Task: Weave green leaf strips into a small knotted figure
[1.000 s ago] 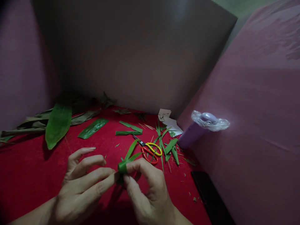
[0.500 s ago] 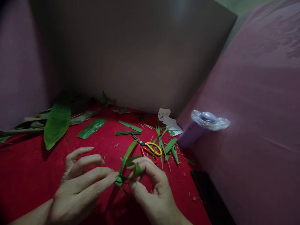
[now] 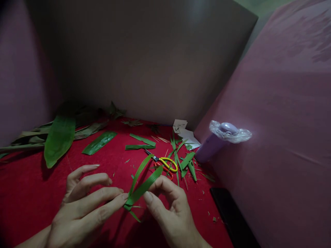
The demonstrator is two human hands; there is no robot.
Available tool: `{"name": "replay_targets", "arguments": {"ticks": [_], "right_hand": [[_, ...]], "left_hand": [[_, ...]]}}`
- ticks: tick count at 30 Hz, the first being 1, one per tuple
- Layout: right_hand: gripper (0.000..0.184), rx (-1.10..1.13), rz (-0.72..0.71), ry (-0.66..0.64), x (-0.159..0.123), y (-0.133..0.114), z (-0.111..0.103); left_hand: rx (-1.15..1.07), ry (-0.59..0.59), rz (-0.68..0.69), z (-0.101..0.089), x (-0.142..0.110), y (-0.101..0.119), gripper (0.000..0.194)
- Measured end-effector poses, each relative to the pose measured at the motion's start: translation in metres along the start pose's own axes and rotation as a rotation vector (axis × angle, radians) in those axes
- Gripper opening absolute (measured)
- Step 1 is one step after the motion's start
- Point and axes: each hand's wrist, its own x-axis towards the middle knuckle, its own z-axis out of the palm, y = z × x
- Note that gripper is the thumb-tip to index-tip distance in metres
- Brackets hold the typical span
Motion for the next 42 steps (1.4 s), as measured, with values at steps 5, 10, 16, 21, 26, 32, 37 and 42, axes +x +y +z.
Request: {"name": "replay_targets", "arguments": {"ticks": [5, 10, 16, 21, 26, 32, 37, 42], "right_hand": [[0.006, -0.337, -0.374, 0.184, -0.003, 0.007, -0.004], [0.031, -0.623, -0.628, 0.185, 0.005, 0.014, -0.009], [0.023, -0.74, -0.574, 0.184, 0.012, 0.018, -0.018], [0.016, -0.55, -0.319, -0.019, 0.014, 0.009, -0.027], [0.014, -0.153, 0.157, -0.262, 0.016, -0.005, -0.039], [0.021, 0.074, 0.329, -0.442, 0.023, -0.01, -0.05], [0.02, 0.204, 0.338, -0.446, 0.023, -0.007, -0.037], [0.02, 0.233, 0.251, -0.511, 0.022, -0.007, -0.037]], "left_hand": [[0.013, 0.01, -0.018, 0.001, 0.003, 0.001, 0.026], [0.019, 0.045, -0.053, 0.003, 0.004, 0.003, 0.026], [0.031, 0.025, -0.063, 0.003, 0.003, 0.001, 0.024], [0.021, -0.017, -0.083, 0.001, 0.001, -0.002, 0.026], [0.029, 0.001, -0.095, 0.002, 0.0, -0.002, 0.024], [0.008, 0.032, -0.111, 0.004, 0.002, -0.001, 0.025], [-0.009, 0.034, -0.104, 0.004, 0.003, -0.002, 0.022], [-0.026, 0.012, -0.123, 0.003, 0.003, -0.002, 0.021]]}}
